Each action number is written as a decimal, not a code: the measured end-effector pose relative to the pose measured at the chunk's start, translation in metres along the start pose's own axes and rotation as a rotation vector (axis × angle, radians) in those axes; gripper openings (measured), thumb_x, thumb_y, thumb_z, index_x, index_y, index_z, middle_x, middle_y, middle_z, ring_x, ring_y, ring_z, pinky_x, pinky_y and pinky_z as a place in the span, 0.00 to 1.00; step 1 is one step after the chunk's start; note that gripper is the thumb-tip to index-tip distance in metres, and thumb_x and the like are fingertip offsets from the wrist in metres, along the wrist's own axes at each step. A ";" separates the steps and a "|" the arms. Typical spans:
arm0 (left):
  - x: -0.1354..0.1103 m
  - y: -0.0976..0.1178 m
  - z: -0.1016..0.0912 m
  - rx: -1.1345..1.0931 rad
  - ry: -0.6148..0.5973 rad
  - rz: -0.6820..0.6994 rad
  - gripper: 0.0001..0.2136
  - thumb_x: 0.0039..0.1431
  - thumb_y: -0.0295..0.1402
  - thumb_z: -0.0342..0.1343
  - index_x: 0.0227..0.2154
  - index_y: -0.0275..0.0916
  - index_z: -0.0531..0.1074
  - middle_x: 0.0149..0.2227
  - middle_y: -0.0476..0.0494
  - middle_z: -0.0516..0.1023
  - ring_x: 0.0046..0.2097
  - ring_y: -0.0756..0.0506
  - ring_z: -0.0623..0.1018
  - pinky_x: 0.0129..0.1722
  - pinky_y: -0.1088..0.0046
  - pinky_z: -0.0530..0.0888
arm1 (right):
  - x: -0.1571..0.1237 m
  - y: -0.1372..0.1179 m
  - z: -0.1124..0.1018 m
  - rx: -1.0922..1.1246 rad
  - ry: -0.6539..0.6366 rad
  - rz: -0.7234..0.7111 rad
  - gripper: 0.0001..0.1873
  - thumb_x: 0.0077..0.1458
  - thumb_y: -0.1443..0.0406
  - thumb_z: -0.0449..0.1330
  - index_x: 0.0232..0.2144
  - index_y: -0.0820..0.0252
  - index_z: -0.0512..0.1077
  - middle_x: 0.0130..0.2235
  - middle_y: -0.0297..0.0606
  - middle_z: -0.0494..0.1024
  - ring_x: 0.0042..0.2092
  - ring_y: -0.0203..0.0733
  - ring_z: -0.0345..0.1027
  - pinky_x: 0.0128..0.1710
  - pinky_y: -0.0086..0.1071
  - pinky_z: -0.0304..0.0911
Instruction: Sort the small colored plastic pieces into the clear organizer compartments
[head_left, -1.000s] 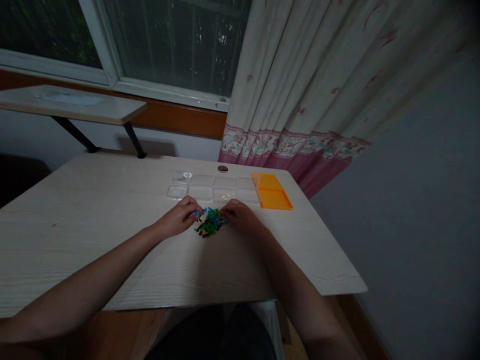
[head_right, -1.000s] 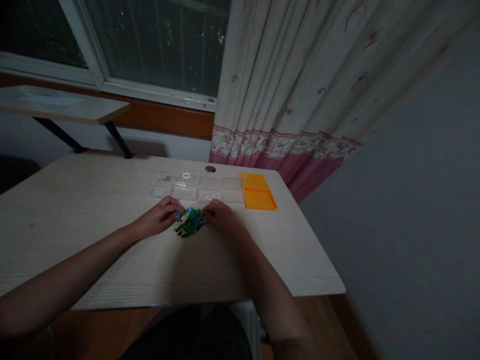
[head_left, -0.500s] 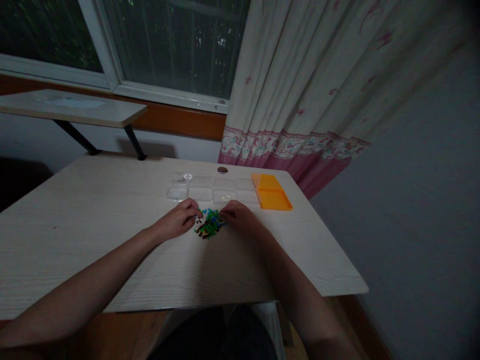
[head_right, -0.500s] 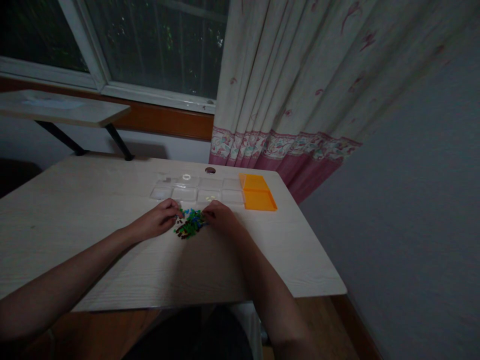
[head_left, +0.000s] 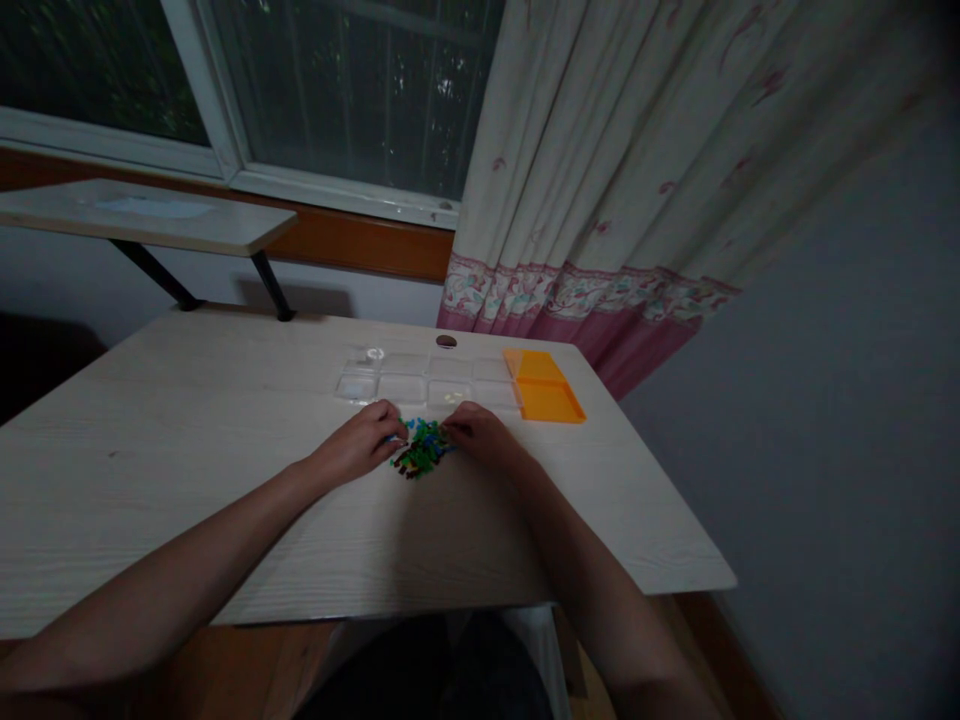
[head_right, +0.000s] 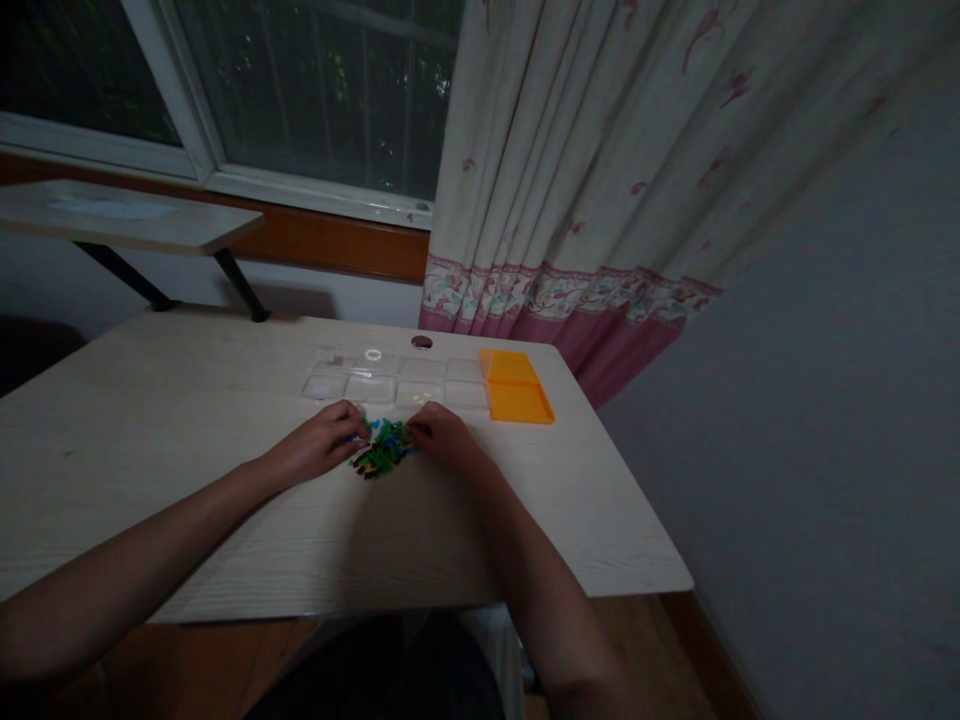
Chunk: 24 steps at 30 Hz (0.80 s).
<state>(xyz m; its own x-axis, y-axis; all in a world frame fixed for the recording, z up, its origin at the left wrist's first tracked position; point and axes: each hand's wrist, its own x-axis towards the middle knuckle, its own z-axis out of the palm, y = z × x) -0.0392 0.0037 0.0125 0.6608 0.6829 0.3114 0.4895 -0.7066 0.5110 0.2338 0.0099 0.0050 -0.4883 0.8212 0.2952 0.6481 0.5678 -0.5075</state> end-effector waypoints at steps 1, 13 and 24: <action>0.000 0.000 0.001 -0.008 0.003 -0.005 0.07 0.64 0.31 0.53 0.40 0.39 0.76 0.43 0.41 0.69 0.46 0.43 0.71 0.49 0.65 0.70 | 0.000 0.000 0.000 0.004 0.002 0.003 0.08 0.58 0.71 0.60 0.35 0.61 0.80 0.33 0.38 0.75 0.37 0.38 0.68 0.40 0.30 0.63; 0.003 -0.011 0.011 -0.124 0.091 -0.044 0.09 0.65 0.38 0.54 0.35 0.38 0.74 0.39 0.41 0.70 0.43 0.44 0.72 0.45 0.66 0.70 | 0.000 0.001 0.000 0.028 0.010 -0.007 0.07 0.58 0.70 0.60 0.34 0.60 0.80 0.34 0.38 0.76 0.38 0.39 0.69 0.40 0.31 0.64; 0.001 -0.025 -0.001 -0.184 -0.019 0.033 0.09 0.64 0.38 0.56 0.41 0.40 0.77 0.43 0.41 0.68 0.47 0.45 0.71 0.51 0.67 0.70 | -0.001 -0.002 -0.001 0.021 0.001 0.016 0.07 0.58 0.70 0.60 0.34 0.60 0.80 0.33 0.38 0.75 0.36 0.38 0.68 0.39 0.31 0.63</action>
<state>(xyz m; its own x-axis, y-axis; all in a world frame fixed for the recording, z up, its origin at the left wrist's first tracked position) -0.0509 0.0224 0.0009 0.6863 0.6550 0.3161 0.3562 -0.6817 0.6390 0.2334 0.0082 0.0066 -0.4779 0.8300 0.2876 0.6431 0.5536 -0.5291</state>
